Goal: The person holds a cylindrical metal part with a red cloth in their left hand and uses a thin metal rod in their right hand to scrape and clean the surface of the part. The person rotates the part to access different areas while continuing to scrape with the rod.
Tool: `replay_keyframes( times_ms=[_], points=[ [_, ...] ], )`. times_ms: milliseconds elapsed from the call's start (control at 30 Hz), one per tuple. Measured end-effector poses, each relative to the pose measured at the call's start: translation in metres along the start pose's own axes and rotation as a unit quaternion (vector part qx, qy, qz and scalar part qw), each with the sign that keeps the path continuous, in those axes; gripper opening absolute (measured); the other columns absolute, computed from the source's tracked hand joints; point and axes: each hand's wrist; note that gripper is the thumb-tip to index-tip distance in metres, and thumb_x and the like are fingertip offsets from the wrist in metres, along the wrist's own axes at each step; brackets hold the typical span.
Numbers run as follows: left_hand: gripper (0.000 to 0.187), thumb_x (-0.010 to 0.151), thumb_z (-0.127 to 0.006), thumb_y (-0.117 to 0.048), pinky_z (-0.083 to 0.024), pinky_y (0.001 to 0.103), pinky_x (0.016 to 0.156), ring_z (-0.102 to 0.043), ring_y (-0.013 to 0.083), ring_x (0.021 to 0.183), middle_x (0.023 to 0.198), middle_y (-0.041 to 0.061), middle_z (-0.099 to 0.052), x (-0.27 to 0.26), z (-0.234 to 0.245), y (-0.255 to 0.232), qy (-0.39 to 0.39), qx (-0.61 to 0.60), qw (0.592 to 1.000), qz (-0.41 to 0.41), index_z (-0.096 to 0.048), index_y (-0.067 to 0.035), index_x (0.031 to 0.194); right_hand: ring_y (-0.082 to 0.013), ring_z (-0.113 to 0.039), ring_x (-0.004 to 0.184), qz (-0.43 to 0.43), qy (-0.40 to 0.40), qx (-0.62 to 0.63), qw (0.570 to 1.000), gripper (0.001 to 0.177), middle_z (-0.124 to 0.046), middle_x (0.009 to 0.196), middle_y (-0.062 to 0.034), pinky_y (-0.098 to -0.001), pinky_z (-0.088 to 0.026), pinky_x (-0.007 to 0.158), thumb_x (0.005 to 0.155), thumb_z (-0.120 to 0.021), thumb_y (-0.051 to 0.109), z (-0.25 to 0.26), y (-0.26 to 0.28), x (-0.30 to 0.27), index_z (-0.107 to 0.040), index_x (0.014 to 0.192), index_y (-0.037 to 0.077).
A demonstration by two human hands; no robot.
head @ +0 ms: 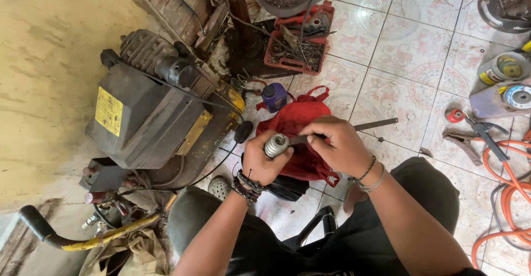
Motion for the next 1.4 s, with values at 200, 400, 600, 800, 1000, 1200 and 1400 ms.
replay_keyframes(
  times_ms=[200,400,600,800,1000,1200,1400],
  points=[
    [0.011,0.071,-0.078,-0.013,-0.047,0.034,0.051,-0.059,0.0218,0.05,0.053,0.012,-0.06,0.002,-0.001,0.002,-0.01,-0.012,1.0,-0.017,-0.067,-0.012,0.073,-0.0367,-0.07,0.076,-0.045,0.014,0.022,0.999,0.015,-0.072,0.073,-0.0176,-0.043,-0.057,0.068,0.085,-0.066,0.002,-0.005,-0.017,-0.01,-0.079,0.092,0.006],
    [0.01,0.071,-0.079,-0.011,-0.048,0.033,0.049,-0.062,0.0247,0.049,0.053,0.012,-0.063,0.0,-0.003,-0.003,-0.013,-0.017,0.999,-0.037,-0.069,-0.01,0.073,-0.0336,-0.068,0.072,-0.025,0.034,-0.011,0.999,0.015,-0.072,0.071,-0.0148,-0.0415,-0.056,0.069,0.086,-0.066,0.001,0.001,-0.009,-0.003,-0.079,0.089,0.007],
    [0.014,0.07,-0.08,-0.014,-0.047,0.034,0.052,-0.064,0.026,0.053,0.057,0.014,-0.064,-0.001,-0.003,-0.004,-0.006,-0.001,1.0,-0.015,-0.069,-0.009,0.076,-0.0419,-0.068,0.072,-0.018,0.017,0.006,1.0,0.015,-0.07,0.071,-0.0202,-0.0445,-0.056,0.065,0.084,-0.065,0.0,-0.001,-0.004,-0.004,-0.078,0.09,0.005],
    [0.016,0.069,-0.081,-0.017,-0.048,0.033,0.054,-0.063,0.0207,0.056,0.058,0.01,-0.065,-0.004,-0.007,-0.001,-0.003,-0.004,1.0,0.005,-0.069,-0.011,0.077,-0.0392,-0.069,0.074,-0.009,0.003,-0.026,1.0,0.013,-0.072,0.073,-0.0184,-0.0442,-0.056,0.066,0.083,-0.069,0.001,0.002,-0.009,-0.006,-0.078,0.09,0.005],
    [0.012,0.071,-0.079,-0.016,-0.045,0.031,0.053,-0.058,0.0171,0.055,0.056,0.009,-0.06,-0.002,-0.006,-0.008,-0.006,-0.003,1.0,0.028,-0.068,-0.013,0.075,-0.0389,-0.07,0.076,0.0,-0.002,-0.039,0.999,0.014,-0.072,0.073,-0.0167,-0.0431,-0.056,0.069,0.085,-0.066,0.001,0.003,-0.003,-0.003,-0.078,0.09,0.006],
    [0.014,0.071,-0.08,-0.017,-0.044,0.03,0.053,-0.056,0.0154,0.055,0.055,0.009,-0.061,-0.002,-0.008,-0.002,-0.013,-0.008,1.0,0.022,-0.068,-0.013,0.074,-0.0367,-0.069,0.075,0.017,-0.013,-0.066,0.998,0.015,-0.072,0.073,-0.016,-0.042,-0.057,0.068,0.087,-0.064,0.001,0.0,-0.003,-0.001,-0.078,0.092,0.005],
    [0.014,0.071,-0.081,-0.018,-0.045,0.031,0.053,-0.058,0.0192,0.053,0.056,0.01,-0.061,-0.001,-0.007,-0.007,-0.008,0.017,0.999,0.027,-0.069,-0.013,0.077,-0.0391,-0.068,0.074,-0.012,-0.021,-0.044,0.999,0.012,-0.071,0.073,-0.0173,-0.0437,-0.055,0.067,0.085,-0.068,0.002,0.003,-0.001,-0.007,-0.077,0.092,0.005]
  ],
)
Point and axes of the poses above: each hand's wrist, its own x-axis towards the middle knuckle, its own z-axis out of the back of the hand, y = z × x
